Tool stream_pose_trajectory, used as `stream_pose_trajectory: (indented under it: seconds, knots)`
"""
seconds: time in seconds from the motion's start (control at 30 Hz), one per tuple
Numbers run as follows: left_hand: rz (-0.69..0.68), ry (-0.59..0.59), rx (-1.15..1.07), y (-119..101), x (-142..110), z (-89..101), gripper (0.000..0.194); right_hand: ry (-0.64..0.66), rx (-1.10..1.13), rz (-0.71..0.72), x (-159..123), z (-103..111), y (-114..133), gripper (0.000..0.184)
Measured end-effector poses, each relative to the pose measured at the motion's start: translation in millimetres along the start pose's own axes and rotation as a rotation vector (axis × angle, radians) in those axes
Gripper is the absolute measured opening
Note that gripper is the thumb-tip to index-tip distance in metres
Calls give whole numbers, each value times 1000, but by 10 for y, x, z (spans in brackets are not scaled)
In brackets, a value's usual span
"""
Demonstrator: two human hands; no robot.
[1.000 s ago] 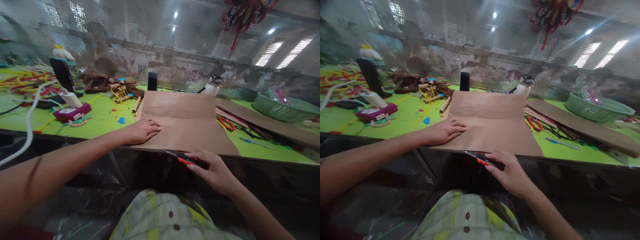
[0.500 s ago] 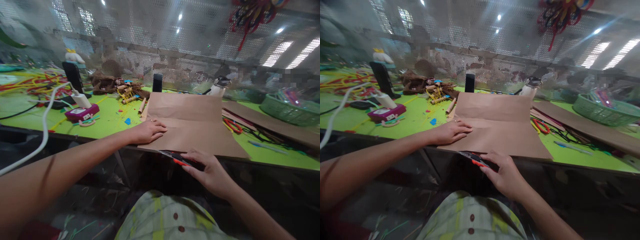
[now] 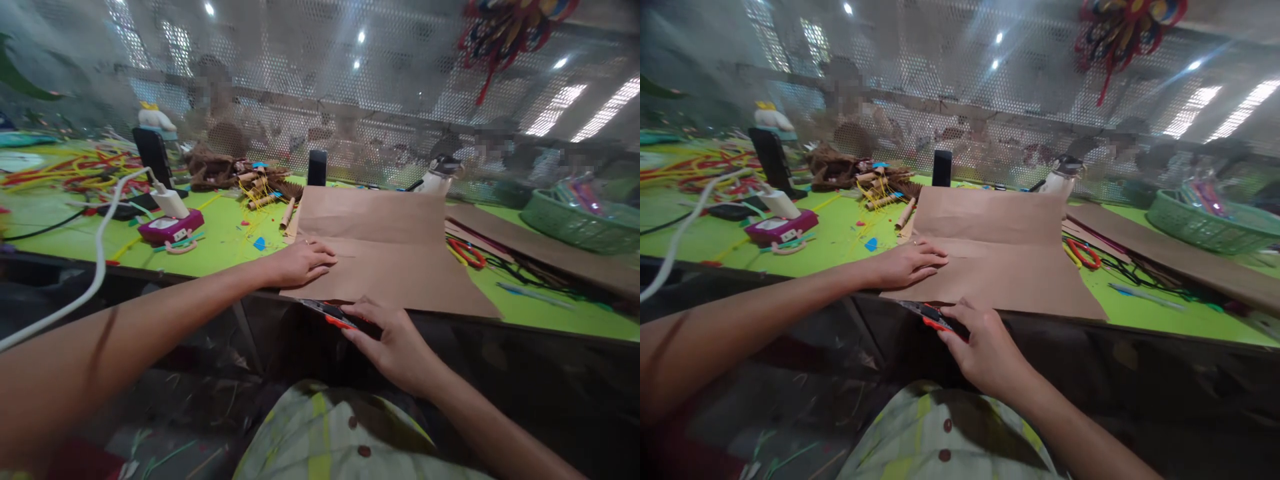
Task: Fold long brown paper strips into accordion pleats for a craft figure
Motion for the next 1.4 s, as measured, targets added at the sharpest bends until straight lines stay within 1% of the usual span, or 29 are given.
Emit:
stream_pose_trajectory:
  seconds: [0.3,0.53,0.57,0.67,0.73,0.8,0.83,0.9,0.97,1.03,1.07,1.13,1.2,1.3,1.4]
  knots:
    - [-20,-27,20,3,-3,-11,33,1,26,20,80,-95,53,25]
    - [-28,-33,0,3,0,1,32,12,18,30,96,-80,90,23]
    - [-28,-32,-6,0,-1,5,32,22,24,37,98,-84,94,24]
    - [-20,-25,-8,-14,-7,16,33,126,72,90,87,-106,112,25]
    - [-16,-24,-3,-25,-11,24,33,181,87,104,45,-77,115,26]
    - [-19,-21,-2,-33,-12,32,33,206,85,69,-42,36,90,25]
    - [-19,-20,-2,-35,-11,36,33,223,94,45,-101,131,61,24]
    - [-12,-20,-6,-35,-9,46,33,270,147,30,-229,386,-36,26]
    - [5,-32,-22,-37,-11,61,33,162,147,-33,-312,707,-206,27]
    - [26,-37,-51,-44,-20,79,34,-25,91,-67,-292,1029,-433,30]
    - [41,-27,-66,-49,-28,87,35,-117,60,-73,-234,1172,-558,32]
    - [113,-36,-76,-52,-49,106,36,-224,-9,-37,-26,1396,-801,33]
    - [183,-48,-53,-46,-68,123,38,-233,-65,0,260,1532,-1004,36]
    - [231,-24,-54,-32,-79,144,41,-281,-239,33,672,1591,-1163,34]
    - [275,-4,-59,-19,-80,153,45,-234,-355,30,912,1512,-1183,26]
Point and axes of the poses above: each hand's wrist, its own x-axis towards the middle knuckle, its own z-axis out of the back of the hand, y = z × x, the point moved 1 cm from there along x, towards the middle knuckle, and after that the axes turned 3 degrees about -z, right-handed, at the moved point
